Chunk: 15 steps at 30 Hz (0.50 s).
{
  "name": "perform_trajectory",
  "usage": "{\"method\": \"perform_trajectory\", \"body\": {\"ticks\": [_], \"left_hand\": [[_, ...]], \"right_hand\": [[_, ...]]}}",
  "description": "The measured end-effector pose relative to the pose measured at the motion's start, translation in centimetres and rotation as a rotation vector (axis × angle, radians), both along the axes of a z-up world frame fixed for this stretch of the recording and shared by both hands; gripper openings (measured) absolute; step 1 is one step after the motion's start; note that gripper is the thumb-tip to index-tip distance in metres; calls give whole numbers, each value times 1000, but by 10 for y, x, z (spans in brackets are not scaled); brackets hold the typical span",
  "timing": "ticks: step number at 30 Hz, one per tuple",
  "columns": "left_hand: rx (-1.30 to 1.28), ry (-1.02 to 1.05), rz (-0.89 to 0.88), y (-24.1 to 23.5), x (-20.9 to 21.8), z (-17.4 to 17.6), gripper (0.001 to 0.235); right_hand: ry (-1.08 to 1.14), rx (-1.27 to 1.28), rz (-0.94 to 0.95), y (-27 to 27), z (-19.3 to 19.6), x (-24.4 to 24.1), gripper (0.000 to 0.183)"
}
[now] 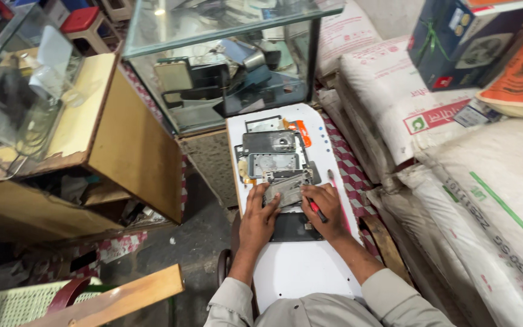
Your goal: The person uses a red-handled tool to scrape and clean the surface of a disassembled electronic device on a white table. The person repeatedly scrapes the same area of the device's internal frame.
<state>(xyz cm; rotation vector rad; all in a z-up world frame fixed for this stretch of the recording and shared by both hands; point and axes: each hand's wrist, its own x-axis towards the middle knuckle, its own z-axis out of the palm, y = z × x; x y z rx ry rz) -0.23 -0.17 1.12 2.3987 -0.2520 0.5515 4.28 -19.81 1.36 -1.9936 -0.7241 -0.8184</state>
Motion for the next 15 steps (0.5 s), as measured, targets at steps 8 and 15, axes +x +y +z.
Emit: {"method": "perform_trajectory", "body": {"ticks": [8,15], "left_hand": [[0,0,6,-1,1,0,38],[-1,-4,10,0,2,0,39]], "right_hand": [[-24,-68,73,-3,-12,5,21],[-8,-47,-4,0,-9,6,21]]}}
